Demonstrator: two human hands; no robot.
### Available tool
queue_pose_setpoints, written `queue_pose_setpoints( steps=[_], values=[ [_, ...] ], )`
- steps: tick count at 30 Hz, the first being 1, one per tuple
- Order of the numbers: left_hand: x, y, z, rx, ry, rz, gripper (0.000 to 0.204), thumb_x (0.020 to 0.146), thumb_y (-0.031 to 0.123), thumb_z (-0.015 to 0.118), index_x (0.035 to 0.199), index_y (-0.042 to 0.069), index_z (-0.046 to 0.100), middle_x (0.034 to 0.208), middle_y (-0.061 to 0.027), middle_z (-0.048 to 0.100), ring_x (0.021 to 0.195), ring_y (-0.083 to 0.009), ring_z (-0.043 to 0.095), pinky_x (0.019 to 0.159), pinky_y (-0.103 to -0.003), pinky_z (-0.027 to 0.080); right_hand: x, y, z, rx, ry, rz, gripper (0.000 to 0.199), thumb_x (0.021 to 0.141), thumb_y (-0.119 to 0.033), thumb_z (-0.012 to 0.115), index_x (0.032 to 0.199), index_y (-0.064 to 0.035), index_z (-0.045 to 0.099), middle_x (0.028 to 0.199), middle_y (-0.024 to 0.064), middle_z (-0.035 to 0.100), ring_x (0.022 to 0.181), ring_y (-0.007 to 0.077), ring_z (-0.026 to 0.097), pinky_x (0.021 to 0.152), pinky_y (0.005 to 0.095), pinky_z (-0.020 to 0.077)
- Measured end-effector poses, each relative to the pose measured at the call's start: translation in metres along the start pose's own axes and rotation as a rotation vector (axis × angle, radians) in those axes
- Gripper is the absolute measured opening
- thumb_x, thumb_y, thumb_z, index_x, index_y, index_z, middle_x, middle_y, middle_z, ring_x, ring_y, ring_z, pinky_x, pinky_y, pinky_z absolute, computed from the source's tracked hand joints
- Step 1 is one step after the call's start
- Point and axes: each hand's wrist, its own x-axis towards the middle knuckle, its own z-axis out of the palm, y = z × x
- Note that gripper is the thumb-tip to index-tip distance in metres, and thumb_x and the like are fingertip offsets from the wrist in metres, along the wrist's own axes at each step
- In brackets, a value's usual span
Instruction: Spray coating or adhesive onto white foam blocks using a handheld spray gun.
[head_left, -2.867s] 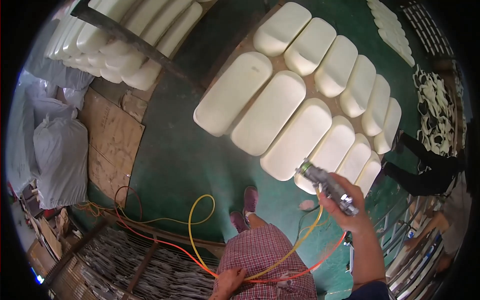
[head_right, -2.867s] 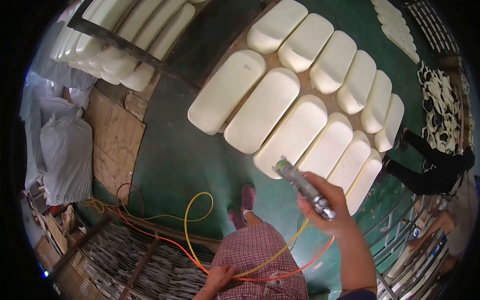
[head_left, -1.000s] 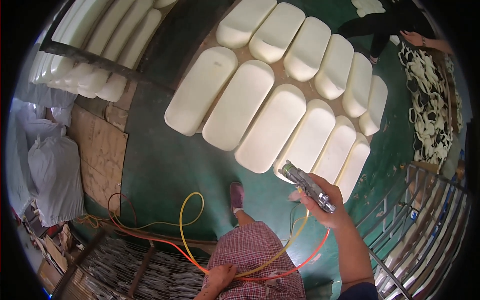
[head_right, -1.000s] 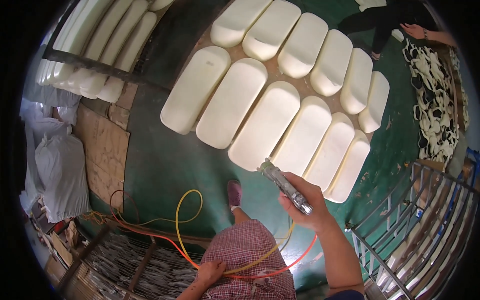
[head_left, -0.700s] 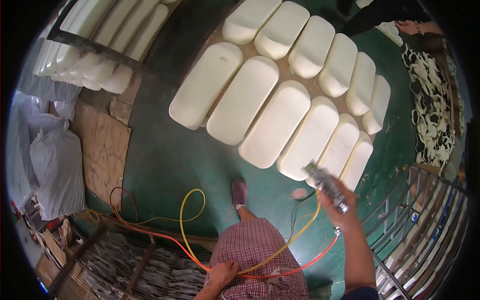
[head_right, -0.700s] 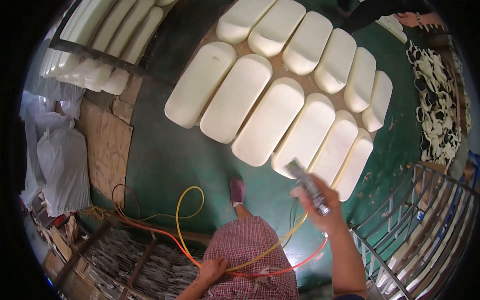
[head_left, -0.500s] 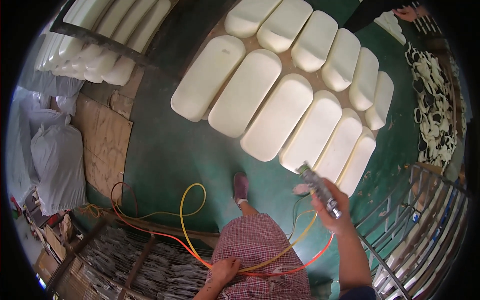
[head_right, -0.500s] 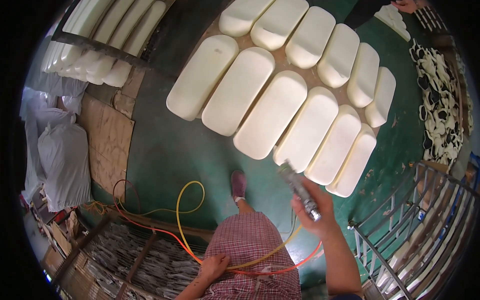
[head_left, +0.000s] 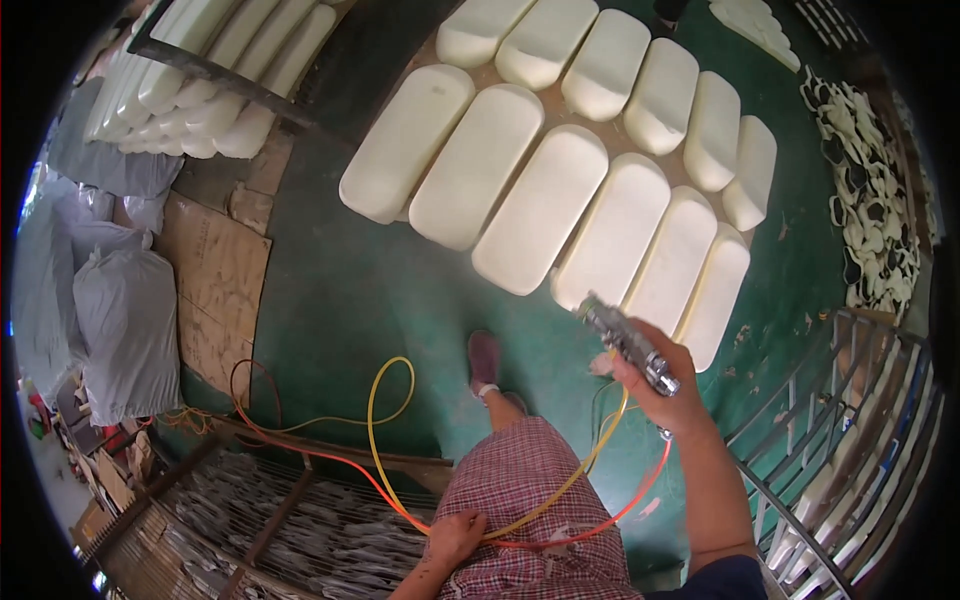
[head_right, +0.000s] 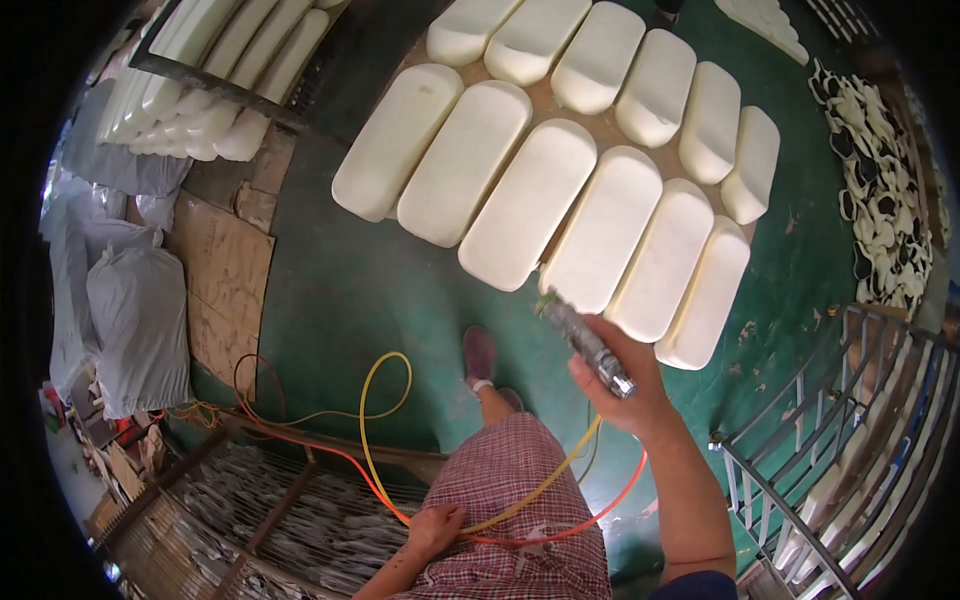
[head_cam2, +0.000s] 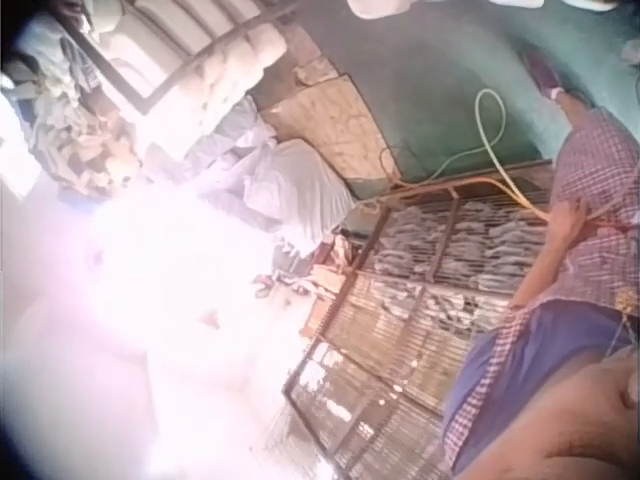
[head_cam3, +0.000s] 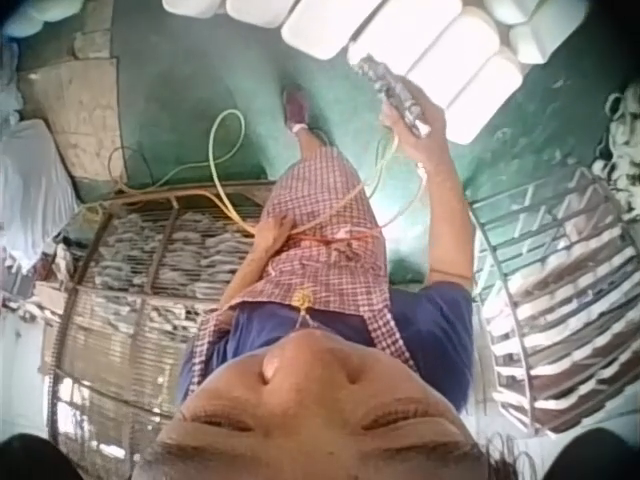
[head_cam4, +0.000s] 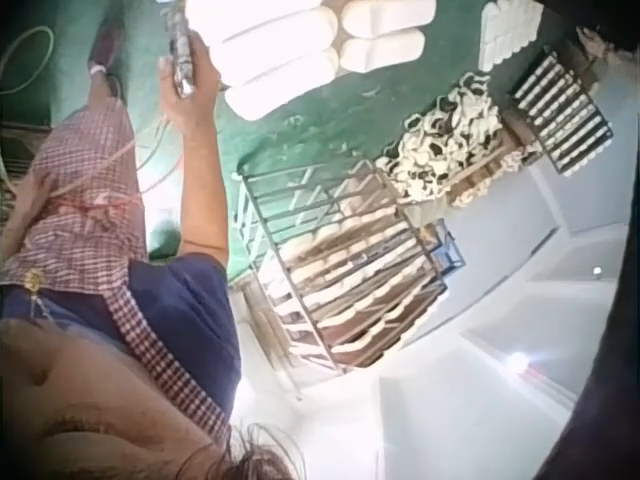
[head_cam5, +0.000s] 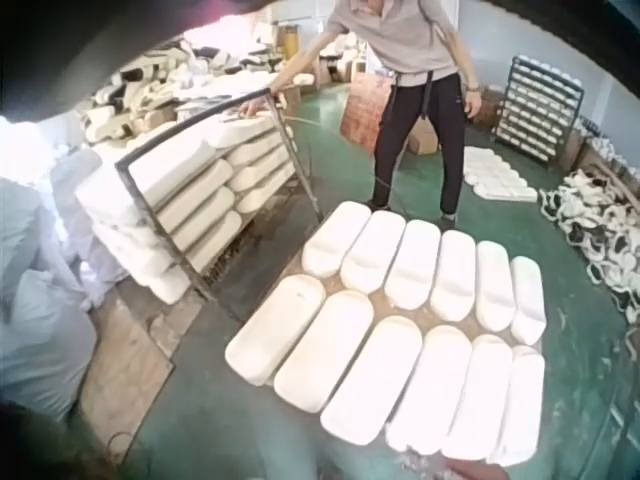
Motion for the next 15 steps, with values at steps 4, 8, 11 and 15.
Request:
queue_pose_setpoints(
  steps=[4,8,11,15],
  values=[
    [-0.013,0.003,0.019,-0.039,0.13,0.013,0.035,0.087,0.039,0.051,0.1,0.01,0.066,0.086,-0.0175,0.067,0.084,-0.0354,0.064,0.076,-0.045,0.05,-0.032,0.015,-0.039,-0.019,0.063,-0.013,0.041,0.083,-0.008,0.065,0.121,-0.0013,0.054,0.084,0.0014,0.063,0.07,0.0081,0.057,0.064,0.0228,0.0477],
    [-0.023,0.005,0.038,-0.087,0.223,0.048,0.035,0.087,0.039,0.051,0.103,0.01,0.065,0.085,-0.0184,0.067,0.083,-0.0371,0.064,0.077,-0.046,0.05,-0.064,0.021,-0.072,0.036,0.242,0.012,0.04,0.082,-0.009,0.067,0.12,-0.0015,0.055,0.083,0.0006,0.063,0.071,0.0068,0.058,0.066,0.0231,0.0488],
    [-0.035,0.007,0.057,-0.066,0.272,0.1,0.033,0.086,0.037,0.052,0.103,0.011,0.065,0.084,-0.0187,0.066,0.081,-0.0371,0.064,0.075,-0.046,0.05,-0.097,0.026,-0.083,-0.034,0.075,0.029,0.038,0.082,-0.009,0.066,0.118,-0.0013,0.056,0.084,0.0,0.063,0.071,0.0055,0.056,0.066,0.0227,0.0486],
    [-0.045,0.014,0.078,-0.071,0.304,0.163,0.031,0.086,0.035,0.053,0.101,0.011,0.065,0.083,-0.0188,0.066,0.08,-0.0372,0.064,0.073,-0.046,0.05,-0.105,0.022,-0.102,0.038,0.341,-0.123,0.039,0.082,-0.008,0.066,0.119,-0.0015,0.055,0.085,0.0009,0.063,0.07,0.0072,0.057,0.064,0.0231,0.0481]
  ],
)
